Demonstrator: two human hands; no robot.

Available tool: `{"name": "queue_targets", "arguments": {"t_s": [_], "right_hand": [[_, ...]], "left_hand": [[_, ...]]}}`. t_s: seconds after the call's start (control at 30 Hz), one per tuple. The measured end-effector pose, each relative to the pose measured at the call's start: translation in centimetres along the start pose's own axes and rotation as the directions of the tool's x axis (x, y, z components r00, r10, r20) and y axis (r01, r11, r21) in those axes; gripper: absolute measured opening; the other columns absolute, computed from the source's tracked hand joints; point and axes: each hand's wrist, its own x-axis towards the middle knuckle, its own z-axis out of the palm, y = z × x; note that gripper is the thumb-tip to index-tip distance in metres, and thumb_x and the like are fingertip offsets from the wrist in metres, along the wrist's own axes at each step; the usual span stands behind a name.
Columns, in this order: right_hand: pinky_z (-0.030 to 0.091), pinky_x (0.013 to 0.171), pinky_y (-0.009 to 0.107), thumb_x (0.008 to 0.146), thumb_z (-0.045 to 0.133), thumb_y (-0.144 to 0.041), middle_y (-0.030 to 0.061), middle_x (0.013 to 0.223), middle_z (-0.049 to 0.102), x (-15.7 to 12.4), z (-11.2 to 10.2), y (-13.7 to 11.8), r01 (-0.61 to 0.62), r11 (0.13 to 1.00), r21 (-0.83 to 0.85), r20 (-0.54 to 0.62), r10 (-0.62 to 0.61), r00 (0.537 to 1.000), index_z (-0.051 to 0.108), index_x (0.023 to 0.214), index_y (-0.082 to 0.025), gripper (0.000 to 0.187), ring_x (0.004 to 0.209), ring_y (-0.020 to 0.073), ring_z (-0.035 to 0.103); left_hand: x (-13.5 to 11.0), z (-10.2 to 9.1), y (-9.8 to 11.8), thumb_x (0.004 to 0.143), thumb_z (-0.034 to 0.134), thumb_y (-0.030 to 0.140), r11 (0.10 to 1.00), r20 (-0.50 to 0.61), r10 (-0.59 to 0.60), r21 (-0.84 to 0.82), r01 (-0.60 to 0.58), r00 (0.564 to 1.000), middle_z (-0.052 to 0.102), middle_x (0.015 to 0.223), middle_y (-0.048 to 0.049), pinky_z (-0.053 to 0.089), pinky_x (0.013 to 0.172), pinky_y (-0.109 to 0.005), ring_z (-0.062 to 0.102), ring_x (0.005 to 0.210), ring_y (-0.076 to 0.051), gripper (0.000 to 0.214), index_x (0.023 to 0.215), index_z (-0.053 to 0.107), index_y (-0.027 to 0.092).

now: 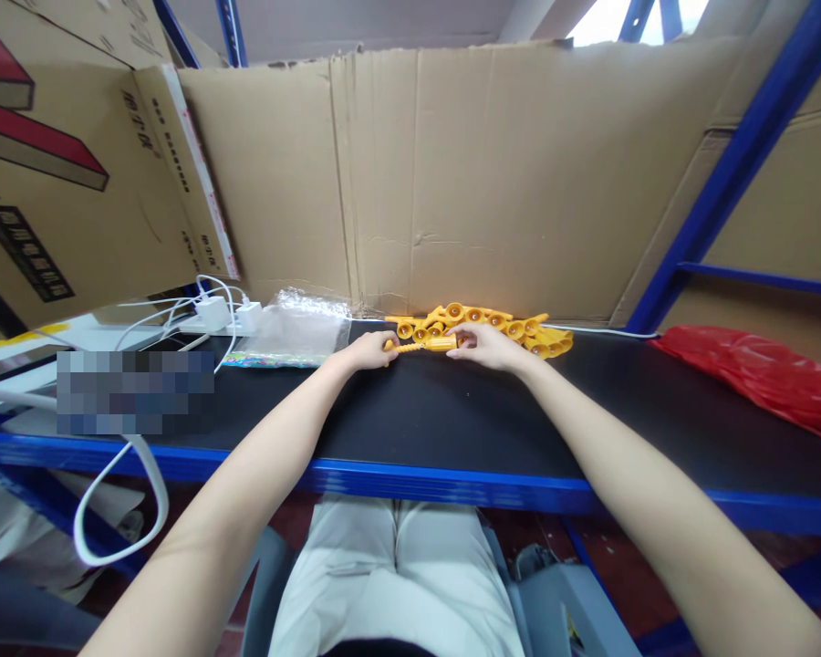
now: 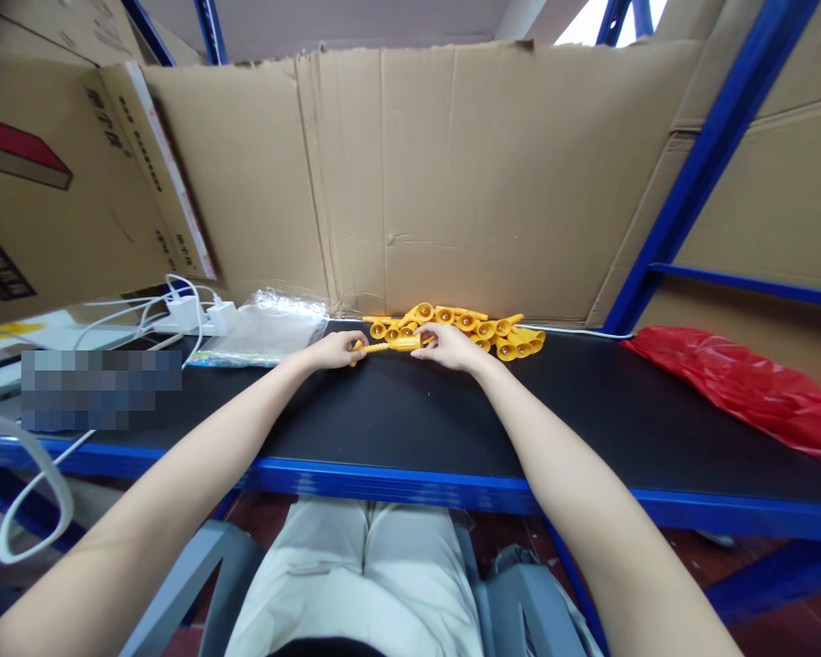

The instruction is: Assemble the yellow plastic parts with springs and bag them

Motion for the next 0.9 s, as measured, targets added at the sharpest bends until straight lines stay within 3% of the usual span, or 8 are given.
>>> {"name": "queue_targets", "arguments": {"t_s": [0.17, 0.53, 0.7, 0.83, 0.9], "right_hand": [[0.049, 0.077, 0.034, 0.074, 0.066, -0.025, 0.0062, 0.076, 0.067, -0.1, -0.2, -0.2, -0.023, 0.991, 0.133, 0.041, 0.018, 0.999, 0.055, 0.111, -0.015, 0.040, 0.078, 0.0190, 0.065], [0.049, 0.075, 0.035, 0.071, 0.068, -0.021, 0.0003, 0.068, 0.062, -0.1, -0.7, -0.1, 0.033, 0.999, -0.008, -0.027, -0.033, 0.999, 0.057, 0.111, -0.015, 0.042, 0.069, 0.0168, 0.063], [0.049, 0.079, 0.036, 0.076, 0.064, -0.027, 0.0038, 0.077, 0.066, -0.5, -0.8, -0.5, 0.033, 0.983, 0.181, 0.048, -0.043, 0.998, 0.057, 0.110, -0.015, 0.037, 0.070, 0.0169, 0.065], [0.051, 0.078, 0.035, 0.078, 0.062, -0.035, 0.0055, 0.083, 0.068, -0.6, -0.8, -0.5, 0.005, 0.963, 0.271, 0.066, -0.024, 0.998, 0.061, 0.094, -0.016, 0.025, 0.065, 0.0153, 0.065], [0.052, 0.072, 0.034, 0.082, 0.057, -0.043, 0.0076, 0.082, 0.068, -0.5, -0.7, -0.4, -0.030, 0.950, 0.310, 0.117, -0.007, 0.993, 0.062, 0.084, -0.015, 0.029, 0.061, 0.0146, 0.064]], "left_hand": [[-0.1, 0.1, 0.2, 0.080, 0.050, 0.032, 0.996, -0.041, 0.049, -0.079, -0.052, 0.998, 0.063, 0.070, 0.0004, 0.041, 0.062, -0.022, 0.057, 0.063, -0.013, 0.025, 0.101, 0.057, 0.020], [0.1, 0.4, 0.3, 0.078, 0.049, 0.031, 0.978, -0.176, 0.185, -0.062, -0.198, 0.967, 0.058, 0.065, 0.0025, 0.035, 0.056, -0.021, 0.048, 0.056, -0.010, 0.024, 0.097, 0.058, 0.019], [0.0, 0.1, 0.5, 0.075, 0.051, 0.033, 0.985, -0.225, 0.173, 0.042, -0.167, 0.959, 0.061, 0.070, 0.0001, 0.035, 0.057, -0.023, 0.050, 0.059, -0.012, 0.028, 0.097, 0.061, 0.019], [-0.2, -0.1, 0.9, 0.074, 0.053, 0.034, 0.986, -0.233, 0.153, 0.100, -0.133, 0.960, 0.062, 0.073, -0.0010, 0.036, 0.059, -0.023, 0.053, 0.063, -0.014, 0.031, 0.099, 0.061, 0.020], [-0.2, -0.2, 1.1, 0.073, 0.053, 0.034, 0.984, -0.236, 0.157, 0.118, -0.132, 0.959, 0.062, 0.074, -0.0011, 0.037, 0.060, -0.023, 0.054, 0.065, -0.014, 0.032, 0.101, 0.061, 0.020]]}}
